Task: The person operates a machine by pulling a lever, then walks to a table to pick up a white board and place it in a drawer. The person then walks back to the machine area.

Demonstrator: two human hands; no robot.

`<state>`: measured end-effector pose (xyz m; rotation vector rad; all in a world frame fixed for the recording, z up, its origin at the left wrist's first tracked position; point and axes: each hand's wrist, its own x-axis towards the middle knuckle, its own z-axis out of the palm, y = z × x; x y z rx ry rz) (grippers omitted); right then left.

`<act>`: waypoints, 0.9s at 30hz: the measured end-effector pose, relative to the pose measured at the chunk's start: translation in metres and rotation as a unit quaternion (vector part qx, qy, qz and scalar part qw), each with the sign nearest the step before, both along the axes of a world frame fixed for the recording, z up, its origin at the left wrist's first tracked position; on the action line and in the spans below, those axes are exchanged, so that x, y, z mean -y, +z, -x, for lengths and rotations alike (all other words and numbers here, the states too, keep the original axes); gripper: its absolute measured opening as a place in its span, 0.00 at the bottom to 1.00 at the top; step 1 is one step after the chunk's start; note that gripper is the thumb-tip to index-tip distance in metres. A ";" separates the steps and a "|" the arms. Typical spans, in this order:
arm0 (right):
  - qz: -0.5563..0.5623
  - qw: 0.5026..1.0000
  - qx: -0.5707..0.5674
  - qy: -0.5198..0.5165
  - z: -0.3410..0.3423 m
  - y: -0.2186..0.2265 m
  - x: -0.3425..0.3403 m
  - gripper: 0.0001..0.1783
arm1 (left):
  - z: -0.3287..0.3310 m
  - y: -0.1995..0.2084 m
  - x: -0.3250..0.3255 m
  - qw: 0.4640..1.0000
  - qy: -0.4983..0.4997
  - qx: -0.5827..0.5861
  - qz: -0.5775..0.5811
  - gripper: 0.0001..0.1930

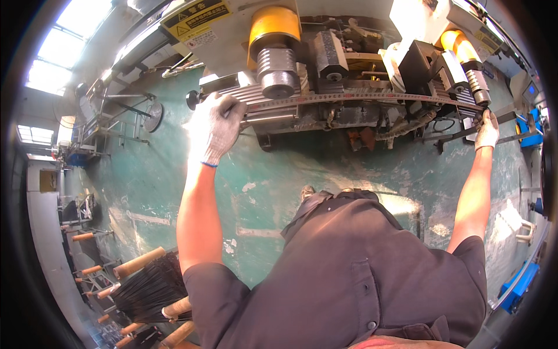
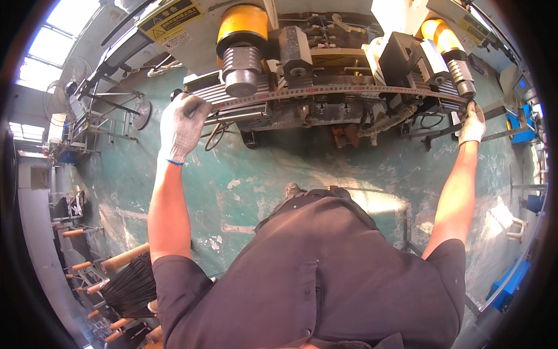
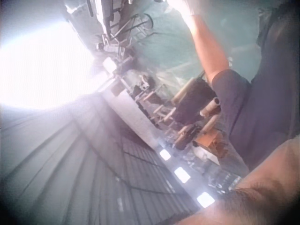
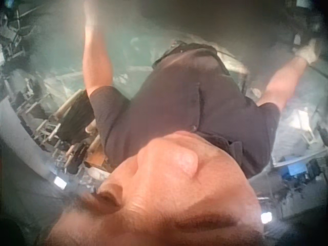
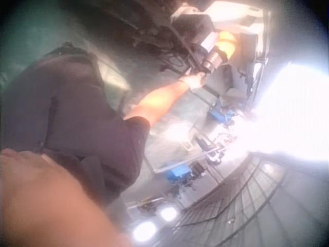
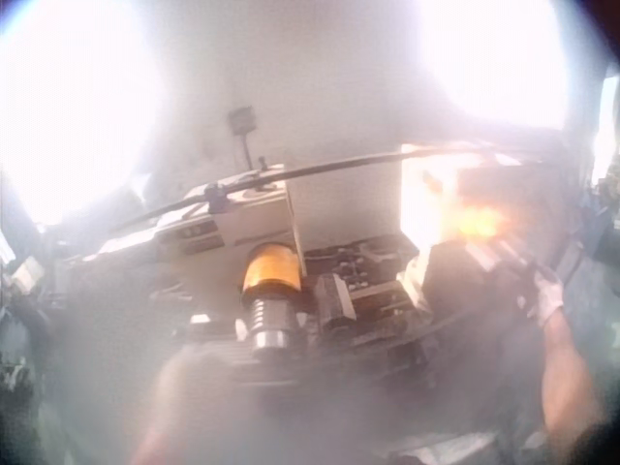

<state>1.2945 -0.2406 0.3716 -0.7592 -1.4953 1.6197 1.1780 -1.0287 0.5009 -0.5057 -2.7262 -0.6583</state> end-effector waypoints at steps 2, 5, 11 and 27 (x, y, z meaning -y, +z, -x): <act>-0.009 1.000 0.014 -0.004 0.002 0.003 0.006 0.11 | 0.005 0.000 0.004 1.000 -0.001 -0.008 0.006 0.09; -0.017 0.999 0.032 0.004 -0.001 0.007 0.002 0.12 | 0.008 -0.003 0.006 1.000 0.003 -0.001 0.018 0.09; -0.024 0.999 0.024 -0.020 0.005 0.011 0.011 0.12 | 0.012 -0.012 0.012 1.000 0.011 0.006 0.019 0.09; -0.008 0.999 0.035 0.017 0.001 0.013 -0.002 0.13 | 0.014 -0.020 0.018 0.997 0.001 -0.079 -0.004 0.08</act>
